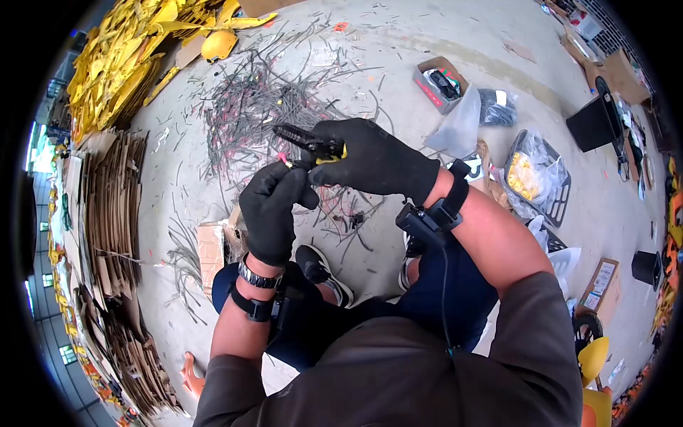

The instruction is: The person strips insulation from multiple colored wires using a wire stripper and manipulates the exposed wire ends.

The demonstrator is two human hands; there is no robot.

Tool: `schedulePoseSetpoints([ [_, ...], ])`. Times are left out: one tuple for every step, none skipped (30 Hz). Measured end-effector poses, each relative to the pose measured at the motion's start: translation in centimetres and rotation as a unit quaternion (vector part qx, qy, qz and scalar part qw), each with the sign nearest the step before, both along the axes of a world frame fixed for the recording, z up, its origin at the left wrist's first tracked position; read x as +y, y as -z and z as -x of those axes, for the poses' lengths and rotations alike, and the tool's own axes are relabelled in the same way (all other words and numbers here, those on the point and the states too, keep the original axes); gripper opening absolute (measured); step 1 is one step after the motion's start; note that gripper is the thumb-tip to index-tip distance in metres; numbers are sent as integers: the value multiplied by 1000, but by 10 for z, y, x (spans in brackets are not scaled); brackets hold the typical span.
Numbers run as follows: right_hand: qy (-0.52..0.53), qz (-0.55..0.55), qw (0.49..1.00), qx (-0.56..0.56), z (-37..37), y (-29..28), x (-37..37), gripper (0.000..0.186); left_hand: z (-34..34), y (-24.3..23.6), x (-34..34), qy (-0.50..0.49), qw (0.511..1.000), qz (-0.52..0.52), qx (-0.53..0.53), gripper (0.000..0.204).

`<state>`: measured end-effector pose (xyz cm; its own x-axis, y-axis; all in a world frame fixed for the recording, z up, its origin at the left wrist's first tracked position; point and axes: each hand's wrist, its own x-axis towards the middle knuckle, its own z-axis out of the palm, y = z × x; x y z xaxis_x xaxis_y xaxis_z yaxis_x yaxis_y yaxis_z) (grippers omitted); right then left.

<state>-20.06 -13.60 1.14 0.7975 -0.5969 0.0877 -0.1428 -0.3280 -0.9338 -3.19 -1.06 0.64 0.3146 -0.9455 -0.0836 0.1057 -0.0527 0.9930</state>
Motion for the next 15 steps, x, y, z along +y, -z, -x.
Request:
schedulePoseSetpoints([
  [1,2,1000,4,0,-2,3,34,0,-1,0,-7,1000,-1,19,16],
  [2,5,1000,9,-1,-4,5,33,0,-1,-1,-5,1000,4,25,17],
  [-4,16,1000,-12,-2,0,6,33,0,-1,-1,-3,999,8,32,17],
  [-2,15,1000,-7,-3,-1,7,33,0,-2,-2,-1,999,12,38,18],
  [-1,15,1000,-3,-4,-1,8,33,0,-1,-1,-2,999,17,28,19],
  [0,14,1000,1,-5,0,9,33,0,1,-1,-3,1000,22,19,20],
  [-7,28,999,13,-6,-1,9,32,0,3,-1,-4,1000,28,9,21],
  [-13,43,999,25,-6,-3,9,32,-1,3,-1,3,1000,20,13,22],
  [-19,58,997,37,-6,-4,9,31,-4,4,-1,10,1000,13,17,23],
  [-24,61,997,32,-6,-4,8,31,-6,4,-1,17,1000,5,20,24],
  [-29,64,997,27,-5,-3,7,32,-5,2,-1,22,1000,5,8,24],
  [-33,67,997,23,-4,-3,5,33,-4,-2,-1,26,1000,6,-4,24],
  [-34,41,998,16,-2,-3,4,34,-4,-4,-1,31,999,6,-16,24],
  [-36,15,999,8,-1,-4,3,36,-5,-4,0,37,999,10,-14,23],
  [-37,-11,999,1,-1,-5,1,38,-6,-4,1,44,999,13,-12,22],
])
